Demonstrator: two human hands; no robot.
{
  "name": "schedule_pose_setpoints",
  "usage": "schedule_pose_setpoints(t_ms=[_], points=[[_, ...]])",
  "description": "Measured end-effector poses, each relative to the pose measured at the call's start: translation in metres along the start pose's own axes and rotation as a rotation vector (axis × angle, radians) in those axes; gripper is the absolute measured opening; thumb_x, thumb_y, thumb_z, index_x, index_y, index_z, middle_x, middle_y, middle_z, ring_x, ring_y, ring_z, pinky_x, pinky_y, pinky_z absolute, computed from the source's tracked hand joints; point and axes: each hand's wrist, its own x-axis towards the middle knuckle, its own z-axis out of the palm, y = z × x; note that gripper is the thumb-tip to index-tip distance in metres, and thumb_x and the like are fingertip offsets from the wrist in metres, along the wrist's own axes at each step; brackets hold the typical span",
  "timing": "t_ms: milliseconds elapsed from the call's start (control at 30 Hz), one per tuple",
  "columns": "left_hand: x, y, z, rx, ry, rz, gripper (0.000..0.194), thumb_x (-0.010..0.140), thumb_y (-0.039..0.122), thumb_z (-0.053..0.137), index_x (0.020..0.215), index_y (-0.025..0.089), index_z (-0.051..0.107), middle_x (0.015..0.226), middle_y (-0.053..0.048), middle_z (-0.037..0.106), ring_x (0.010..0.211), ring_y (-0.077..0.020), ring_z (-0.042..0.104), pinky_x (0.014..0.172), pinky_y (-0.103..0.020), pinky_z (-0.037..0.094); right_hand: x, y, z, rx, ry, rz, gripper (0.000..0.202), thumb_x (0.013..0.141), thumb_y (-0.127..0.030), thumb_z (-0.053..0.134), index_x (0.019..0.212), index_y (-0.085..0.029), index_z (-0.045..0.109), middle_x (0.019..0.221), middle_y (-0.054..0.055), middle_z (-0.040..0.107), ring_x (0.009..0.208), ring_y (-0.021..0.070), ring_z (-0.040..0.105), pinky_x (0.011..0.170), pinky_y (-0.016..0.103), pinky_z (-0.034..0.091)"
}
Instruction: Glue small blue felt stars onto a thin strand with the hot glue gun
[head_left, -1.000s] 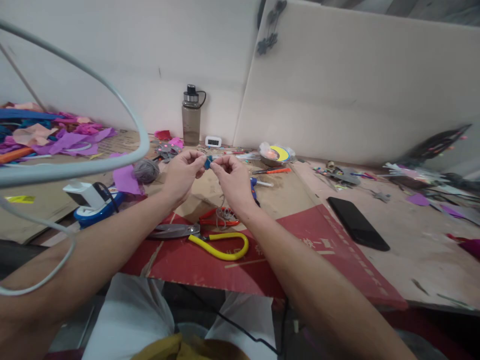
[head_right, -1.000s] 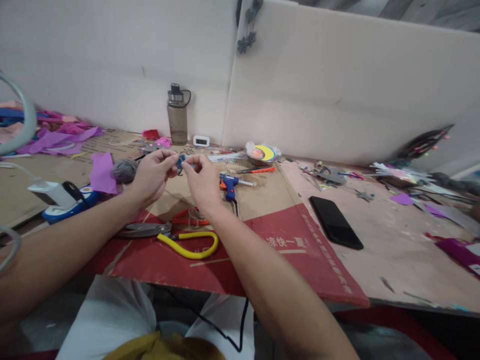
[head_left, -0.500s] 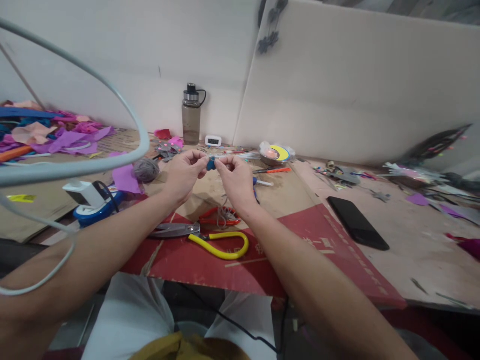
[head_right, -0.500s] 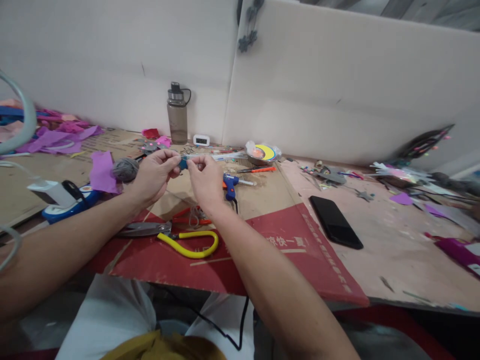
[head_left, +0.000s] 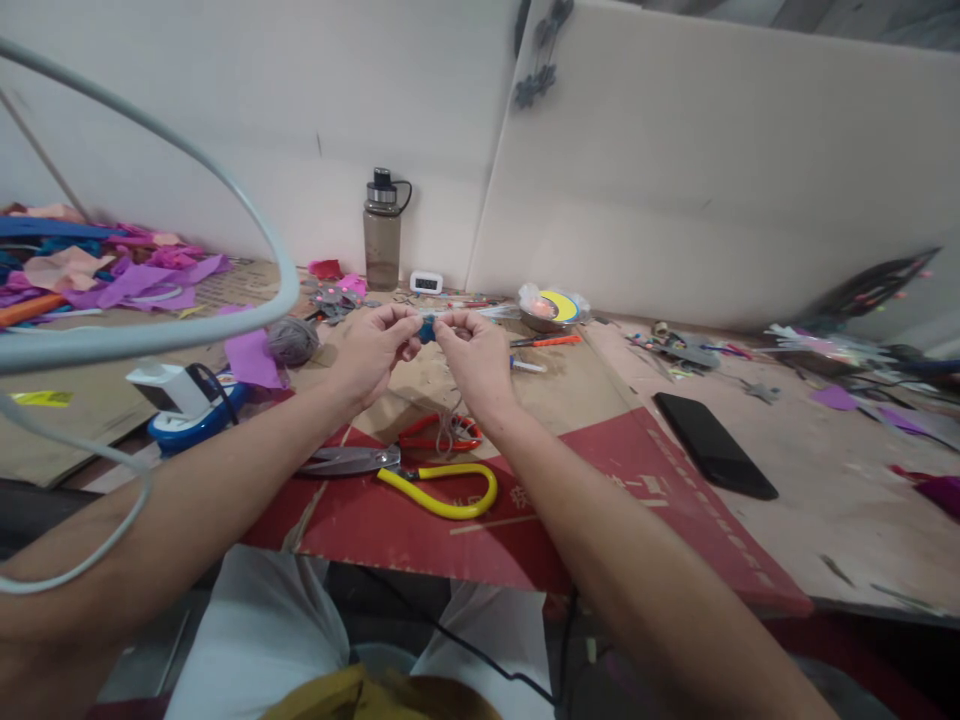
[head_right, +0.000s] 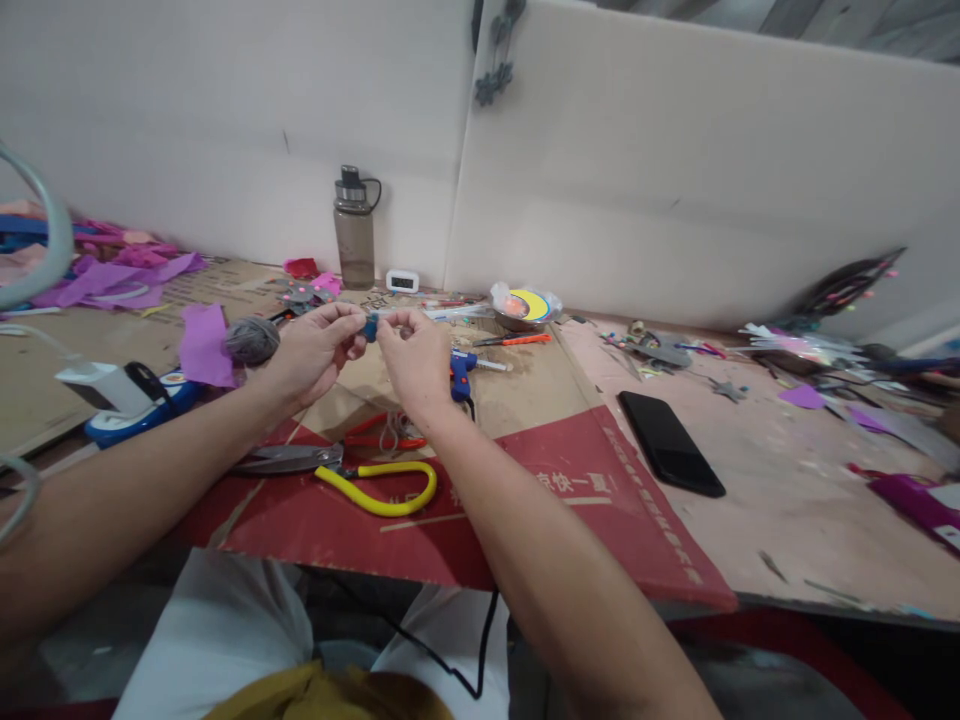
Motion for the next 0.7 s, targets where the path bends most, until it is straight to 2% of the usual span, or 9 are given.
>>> schedule_pose_setpoints(t_ms=[133,233,467,600,700], points=[[0.000,0.001,0.001,-0.071,-0.064,-0.057,0.016,0.068,0.023,0.074,0.078,0.014,0.064,0.067,-0.001,0.059,0.056,-0.0081,0.053,0.051,-0.021,0.038,0.005,0.007,-0.002,0.052,0.027,0.006,0.014,0.072,-0.031,0.057,0.074,-0.018,0.060,0.061,-0.004,0.050,0.055,0.0085,0.040,0.054,0.022,0.032],[0.000,0.001,0.000,-0.072,-0.114,-0.085,0.017,0.068,0.024,0.074,0.080,0.013,0.066,0.066,-0.002,0.060,0.057,-0.0088,0.054,0.051,-0.021,0.039,0.005,0.007,-0.003,0.072,0.027,0.009,0.014,0.071,-0.031,0.057,0.073,-0.017,0.059,0.061,-0.004,0.051,0.055,0.0085,0.040,0.053,0.021,0.032],[-0.001,0.000,-0.002,0.076,-0.038,-0.074,0.017,0.065,0.025,0.075,0.073,0.014,0.064,0.057,0.002,0.054,0.049,-0.0064,0.046,0.046,-0.019,0.034,-0.004,-0.001,-0.001,0.037,-0.033,0.004,0.010,0.071,-0.028,0.057,0.072,-0.018,0.057,0.056,-0.006,0.046,0.050,0.0074,0.035,0.048,0.022,0.025],[-0.002,0.002,0.000,0.072,-0.003,-0.070,0.015,0.063,0.021,0.073,0.069,0.015,0.060,0.054,0.003,0.050,0.045,-0.0055,0.043,0.042,-0.018,0.030,-0.006,-0.001,0.002,0.043,-0.053,-0.049,0.010,0.071,-0.029,0.057,0.072,-0.018,0.057,0.057,-0.006,0.048,0.051,0.0077,0.037,0.049,0.022,0.027],[-0.002,0.003,0.000,0.030,-0.020,-0.102,0.016,0.064,0.022,0.074,0.068,0.015,0.060,0.053,0.003,0.050,0.043,-0.0050,0.041,0.040,-0.017,0.028,-0.005,0.000,0.002,0.101,-0.054,-0.005,0.011,0.070,-0.029,0.057,0.071,-0.019,0.055,0.058,-0.005,0.049,0.052,0.0076,0.038,0.050,0.022,0.028]])
